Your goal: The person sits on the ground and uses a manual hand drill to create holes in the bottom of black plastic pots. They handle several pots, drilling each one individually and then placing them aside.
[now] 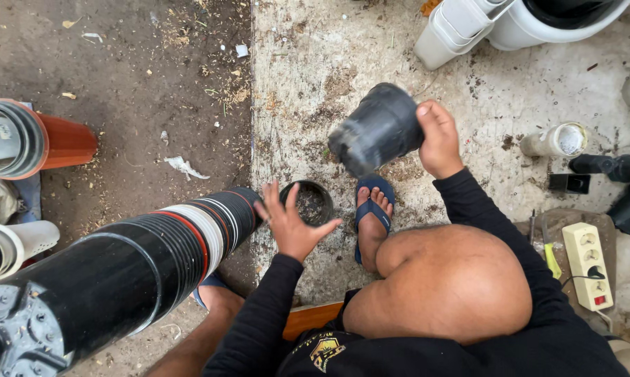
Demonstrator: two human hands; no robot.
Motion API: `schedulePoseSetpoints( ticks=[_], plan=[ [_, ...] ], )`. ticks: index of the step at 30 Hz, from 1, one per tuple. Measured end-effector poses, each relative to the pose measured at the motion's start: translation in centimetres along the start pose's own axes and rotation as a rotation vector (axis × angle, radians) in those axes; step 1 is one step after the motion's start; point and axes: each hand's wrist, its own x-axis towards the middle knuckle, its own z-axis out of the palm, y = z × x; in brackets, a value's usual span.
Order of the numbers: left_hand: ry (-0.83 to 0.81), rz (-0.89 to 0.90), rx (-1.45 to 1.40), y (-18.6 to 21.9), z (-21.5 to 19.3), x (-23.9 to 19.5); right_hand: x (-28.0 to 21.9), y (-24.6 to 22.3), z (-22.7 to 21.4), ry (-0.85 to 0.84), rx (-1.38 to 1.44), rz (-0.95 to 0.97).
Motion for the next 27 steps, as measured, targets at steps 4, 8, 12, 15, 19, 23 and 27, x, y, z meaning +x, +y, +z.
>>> schedulePoseSetpoints(
  ticks=[4,8,12,15,19,23,27],
  plan=[
    [-0.005,0.136,-0.389,3.5,-0.2,6.4,-1.6,0.2,1.7,-0.129,-0.370,-0.074],
    [-0.106,0.077,-0.470,5.2,-1.2,8.8,-1.7,1.9,1.4,-0.049,-0.262,-0.010],
    [-0.119,0.050,-0.404,7.3,-1.6,8.1,-2.0,4.9,0.2,0.076,0.032,0.117],
    [-0.122,0.007,-0.364,7.6,-2.6,7.8,-2.0,4.6,-2.7,0.247,-0.270,0.098],
    [0.063,-0.104,-0.395,4.1,-6.2,7.9,0.1,1.2,-10.4,0.479,0.245,0.034],
    [0.027,-0.181,-0.397,3.0,-5.8,4.7,-2.3,4.6,-11.4,0.435,0.069,-0.053],
    [0.078,-0.214,-0.437,2.8,-3.0,6.6,0.5,5.3,-8.9,0.471,0.409,0.138]
  ],
)
